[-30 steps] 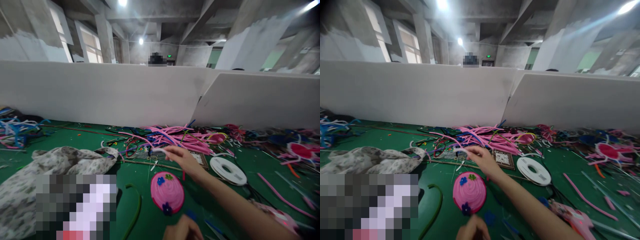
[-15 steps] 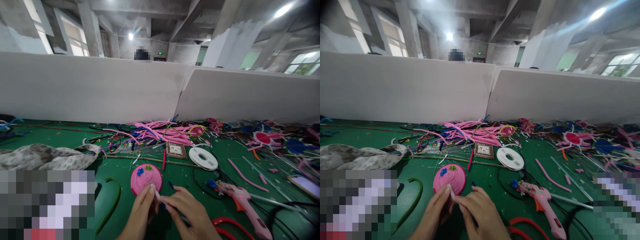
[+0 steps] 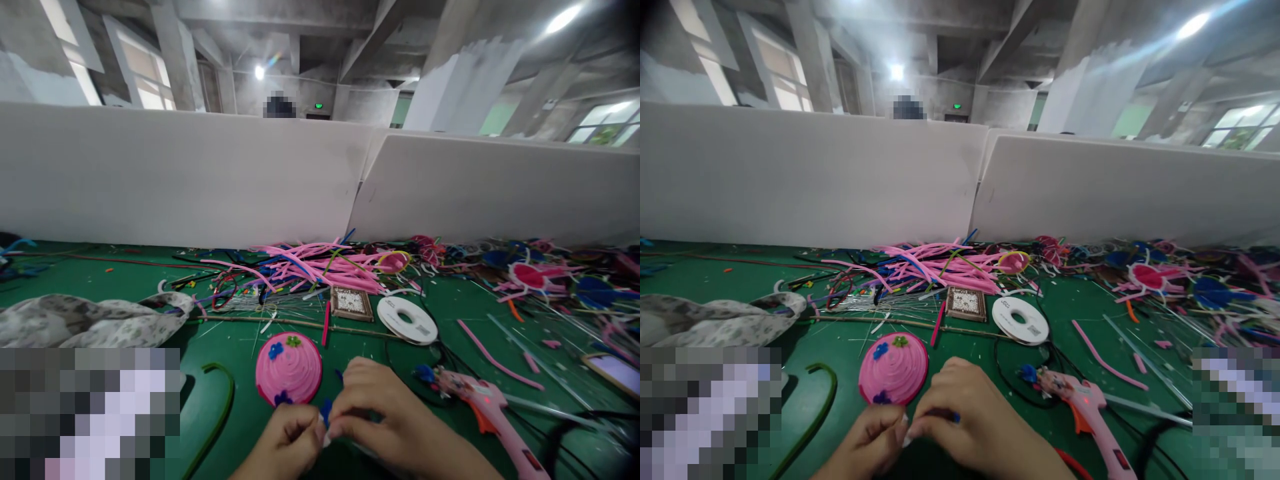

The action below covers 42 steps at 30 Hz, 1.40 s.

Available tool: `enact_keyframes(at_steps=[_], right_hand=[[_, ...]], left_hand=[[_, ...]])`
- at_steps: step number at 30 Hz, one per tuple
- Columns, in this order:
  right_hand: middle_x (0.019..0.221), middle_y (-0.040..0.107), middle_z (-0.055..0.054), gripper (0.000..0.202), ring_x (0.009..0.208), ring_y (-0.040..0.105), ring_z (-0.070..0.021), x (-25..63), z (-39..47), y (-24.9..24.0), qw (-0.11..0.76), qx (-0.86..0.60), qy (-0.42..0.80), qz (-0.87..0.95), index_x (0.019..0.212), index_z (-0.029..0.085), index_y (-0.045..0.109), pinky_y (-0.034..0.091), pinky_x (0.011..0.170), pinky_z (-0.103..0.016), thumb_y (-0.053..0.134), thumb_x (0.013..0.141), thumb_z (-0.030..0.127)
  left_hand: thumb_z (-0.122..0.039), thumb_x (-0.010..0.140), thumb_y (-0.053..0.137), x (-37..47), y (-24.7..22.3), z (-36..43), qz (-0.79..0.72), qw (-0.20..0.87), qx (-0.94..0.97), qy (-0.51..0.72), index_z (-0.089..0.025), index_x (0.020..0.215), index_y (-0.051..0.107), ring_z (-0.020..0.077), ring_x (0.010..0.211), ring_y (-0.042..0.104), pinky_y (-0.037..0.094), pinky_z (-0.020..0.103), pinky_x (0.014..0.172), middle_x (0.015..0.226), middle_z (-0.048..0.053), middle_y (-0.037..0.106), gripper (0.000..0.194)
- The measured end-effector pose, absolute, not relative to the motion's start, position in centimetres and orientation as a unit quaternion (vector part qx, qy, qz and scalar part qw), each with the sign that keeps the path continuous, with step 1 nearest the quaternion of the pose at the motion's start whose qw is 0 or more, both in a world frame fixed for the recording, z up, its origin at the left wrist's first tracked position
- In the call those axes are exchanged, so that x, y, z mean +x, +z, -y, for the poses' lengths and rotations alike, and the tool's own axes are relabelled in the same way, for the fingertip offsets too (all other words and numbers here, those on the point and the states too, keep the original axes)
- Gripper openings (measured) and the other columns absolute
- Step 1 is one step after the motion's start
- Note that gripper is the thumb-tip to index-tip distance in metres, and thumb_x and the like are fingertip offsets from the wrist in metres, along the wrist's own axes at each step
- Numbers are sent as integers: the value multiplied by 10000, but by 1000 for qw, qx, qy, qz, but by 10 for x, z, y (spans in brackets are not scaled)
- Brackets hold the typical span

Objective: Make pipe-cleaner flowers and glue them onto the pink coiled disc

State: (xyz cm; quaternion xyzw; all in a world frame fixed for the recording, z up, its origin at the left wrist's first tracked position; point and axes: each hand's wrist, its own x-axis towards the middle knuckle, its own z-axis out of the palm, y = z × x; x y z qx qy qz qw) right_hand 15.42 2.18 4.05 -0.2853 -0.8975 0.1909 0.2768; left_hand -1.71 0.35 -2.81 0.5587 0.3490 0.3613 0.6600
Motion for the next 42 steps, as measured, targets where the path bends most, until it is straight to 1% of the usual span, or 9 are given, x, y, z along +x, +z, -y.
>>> enact_keyframes(at_steps=[4,7,11,14,18,26,34,39,42], right_hand=[[632,628,34,105,619,508,-102,155,-28,34,298,-291,196,888,788,222,675,321,586,-252,610,858,266],[625,629,25,113,597,488,-104,155,-27,22,332,-295,195,874,834,215,686,306,561,-253,602,865,282],[631,646,18,96,582,472,-104,154,-24,15,382,-285,178,861,868,209,694,303,555,-251,623,851,272],[647,653,13,77,605,481,-108,153,-23,14,384,-282,178,861,866,209,691,313,563,-249,624,849,244],[616,616,17,71,609,480,-113,152,-22,14,373,-296,187,859,821,208,677,325,566,-253,615,849,229],[607,564,34,119,608,511,-106,153,-20,20,377,-289,217,852,746,199,645,391,717,-302,593,853,216],[598,569,42,131,590,504,-98,153,-21,20,389,-286,226,846,722,195,634,393,747,-311,602,845,223],[616,616,24,67,622,523,-124,155,-22,16,408,-315,186,837,774,198,652,395,727,-318,611,817,166],[600,585,33,82,580,503,-113,154,-23,16,411,-314,164,840,789,201,657,398,726,-322,595,811,151]], left_hand=[[-653,621,626,-17,-38,-5,-331,750,434,374,-201,455,386,43,321,182,112,223,358,350,-90,276,538],[-598,656,637,-17,-36,-3,-331,773,373,394,-186,480,419,38,332,191,116,214,364,377,-89,304,498],[-644,658,625,-14,-27,0,-370,764,343,402,-177,555,454,43,361,207,124,206,388,403,-96,317,508],[-661,636,640,-13,-25,-1,-395,747,351,403,-179,589,450,43,385,191,99,202,396,430,-104,305,521],[-652,617,665,-13,-26,-3,-380,745,370,404,-197,609,412,40,375,160,87,198,384,431,-116,294,521],[-654,667,627,-21,-20,0,-388,697,448,404,-178,548,422,49,423,201,134,208,424,469,-85,309,533],[-642,634,666,-24,-16,5,-353,750,433,355,-181,552,426,37,381,204,135,200,400,428,-91,319,526],[-592,733,586,-20,-21,2,-367,769,371,369,-175,605,468,42,359,240,141,190,374,422,-84,349,452],[-600,739,565,-17,-24,0,-375,767,348,388,-180,638,470,40,345,237,139,178,349,429,-87,363,442]])
